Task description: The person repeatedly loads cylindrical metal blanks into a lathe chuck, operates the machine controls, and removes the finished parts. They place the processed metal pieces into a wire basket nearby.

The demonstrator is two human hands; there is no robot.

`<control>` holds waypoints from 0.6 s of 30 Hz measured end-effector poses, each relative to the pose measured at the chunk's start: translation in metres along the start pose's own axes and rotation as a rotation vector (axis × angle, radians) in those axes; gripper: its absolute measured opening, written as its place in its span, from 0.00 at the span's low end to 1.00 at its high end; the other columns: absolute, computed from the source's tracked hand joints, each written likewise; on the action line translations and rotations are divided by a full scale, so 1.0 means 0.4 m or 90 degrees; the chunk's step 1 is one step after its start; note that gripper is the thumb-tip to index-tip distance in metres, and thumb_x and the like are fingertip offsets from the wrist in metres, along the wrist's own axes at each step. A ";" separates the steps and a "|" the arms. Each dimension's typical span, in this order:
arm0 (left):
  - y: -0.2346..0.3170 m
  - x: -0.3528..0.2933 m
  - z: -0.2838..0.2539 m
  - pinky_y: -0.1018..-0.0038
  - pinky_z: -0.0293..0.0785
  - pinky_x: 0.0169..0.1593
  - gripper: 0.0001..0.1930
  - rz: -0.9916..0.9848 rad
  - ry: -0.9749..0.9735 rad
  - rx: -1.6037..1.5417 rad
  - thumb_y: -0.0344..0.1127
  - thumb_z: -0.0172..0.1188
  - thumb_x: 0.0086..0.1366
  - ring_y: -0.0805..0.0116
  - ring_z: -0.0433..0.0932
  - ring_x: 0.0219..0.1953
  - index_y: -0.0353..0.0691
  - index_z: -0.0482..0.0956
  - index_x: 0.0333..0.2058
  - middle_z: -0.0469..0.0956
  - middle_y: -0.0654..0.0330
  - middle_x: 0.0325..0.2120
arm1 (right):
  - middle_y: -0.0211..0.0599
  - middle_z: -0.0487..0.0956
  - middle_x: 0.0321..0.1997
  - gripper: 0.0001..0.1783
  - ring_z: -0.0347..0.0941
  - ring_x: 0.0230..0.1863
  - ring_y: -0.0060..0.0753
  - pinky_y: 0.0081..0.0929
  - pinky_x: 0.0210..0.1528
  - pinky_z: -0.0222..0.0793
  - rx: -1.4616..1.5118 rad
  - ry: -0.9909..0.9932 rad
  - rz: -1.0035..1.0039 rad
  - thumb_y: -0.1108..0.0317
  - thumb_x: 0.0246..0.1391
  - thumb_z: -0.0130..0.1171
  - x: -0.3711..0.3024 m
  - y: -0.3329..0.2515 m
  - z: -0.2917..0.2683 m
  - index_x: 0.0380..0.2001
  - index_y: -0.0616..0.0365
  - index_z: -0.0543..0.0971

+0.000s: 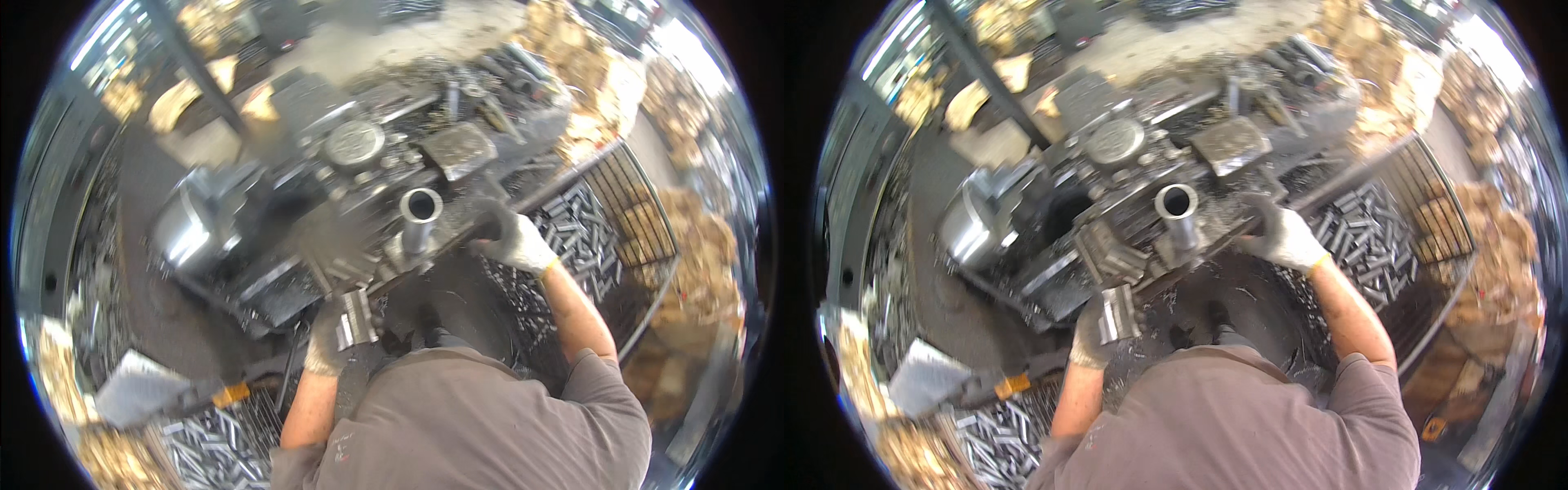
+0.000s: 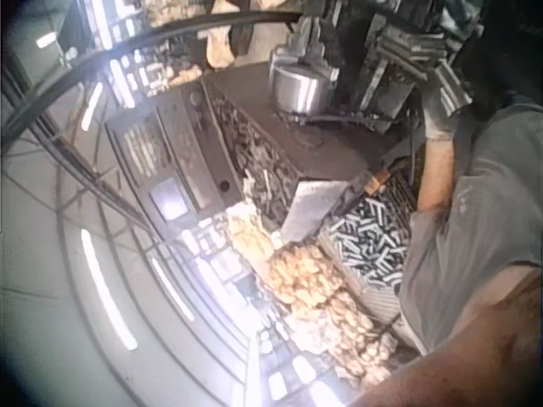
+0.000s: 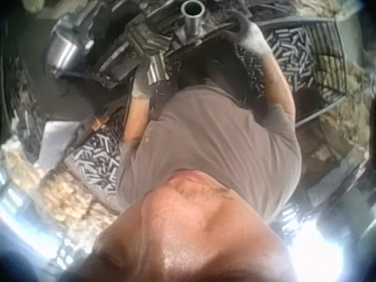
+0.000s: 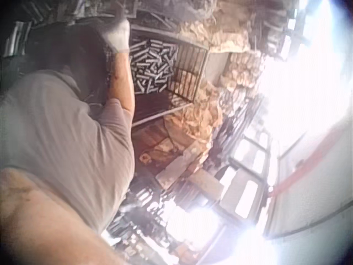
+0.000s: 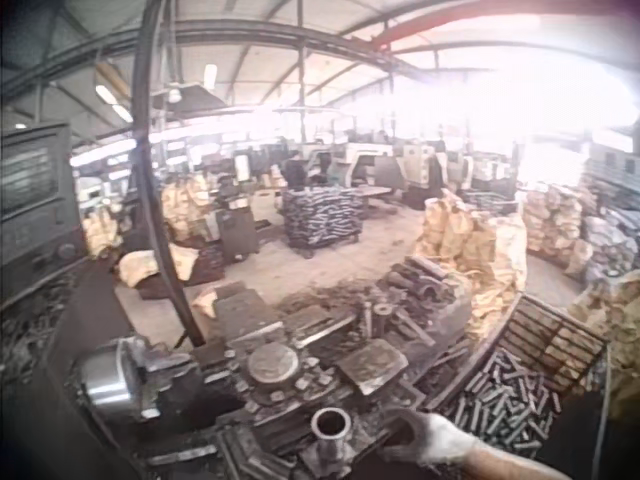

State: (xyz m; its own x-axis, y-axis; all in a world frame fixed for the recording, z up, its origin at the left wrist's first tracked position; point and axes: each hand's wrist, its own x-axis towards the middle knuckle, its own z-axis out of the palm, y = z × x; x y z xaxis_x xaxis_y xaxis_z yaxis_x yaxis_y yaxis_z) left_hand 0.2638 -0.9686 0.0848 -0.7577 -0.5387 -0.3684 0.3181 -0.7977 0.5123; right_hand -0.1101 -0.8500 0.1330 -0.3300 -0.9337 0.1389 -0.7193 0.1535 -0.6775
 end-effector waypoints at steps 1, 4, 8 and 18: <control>-0.003 -0.003 -0.001 0.57 0.89 0.42 0.35 -0.003 0.054 0.087 0.63 0.66 0.71 0.53 0.88 0.42 0.41 0.72 0.63 0.85 0.50 0.45 | 0.49 0.89 0.44 0.46 0.88 0.47 0.52 0.42 0.51 0.82 0.049 0.001 -0.142 0.57 0.48 0.81 0.059 -0.025 0.077 0.69 0.56 0.73; -0.030 -0.036 -0.030 0.56 0.87 0.47 0.34 -0.042 0.094 0.146 0.63 0.60 0.75 0.58 0.88 0.46 0.42 0.73 0.66 0.86 0.55 0.47 | 0.50 0.88 0.41 0.34 0.88 0.43 0.50 0.39 0.45 0.83 0.051 -0.232 0.080 0.49 0.47 0.80 0.161 -0.133 0.200 0.54 0.56 0.82; -0.027 -0.073 0.005 0.56 0.85 0.52 0.34 0.043 0.093 0.030 0.66 0.58 0.75 0.62 0.85 0.52 0.43 0.75 0.63 0.83 0.57 0.52 | 0.48 0.87 0.48 0.30 0.86 0.49 0.55 0.45 0.50 0.84 0.011 -0.225 -0.363 0.56 0.53 0.74 0.093 -0.315 0.225 0.59 0.49 0.81; 0.100 -0.064 -0.220 0.60 0.88 0.43 0.33 0.225 0.241 0.035 0.69 0.56 0.74 0.57 0.88 0.40 0.42 0.78 0.56 0.86 0.54 0.41 | 0.52 0.85 0.34 0.22 0.87 0.37 0.46 0.48 0.41 0.81 0.018 -0.289 -0.125 0.51 0.57 0.71 0.195 -0.330 0.447 0.44 0.58 0.83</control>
State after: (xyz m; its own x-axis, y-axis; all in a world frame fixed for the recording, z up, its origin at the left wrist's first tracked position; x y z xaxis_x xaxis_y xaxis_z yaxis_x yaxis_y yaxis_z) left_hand 0.3462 -1.0105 0.0464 -0.3468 -0.8414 -0.4145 0.4795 -0.5389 0.6926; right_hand 0.0683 -1.0007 0.1042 0.1144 -0.9917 -0.0591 -0.7224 -0.0422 -0.6902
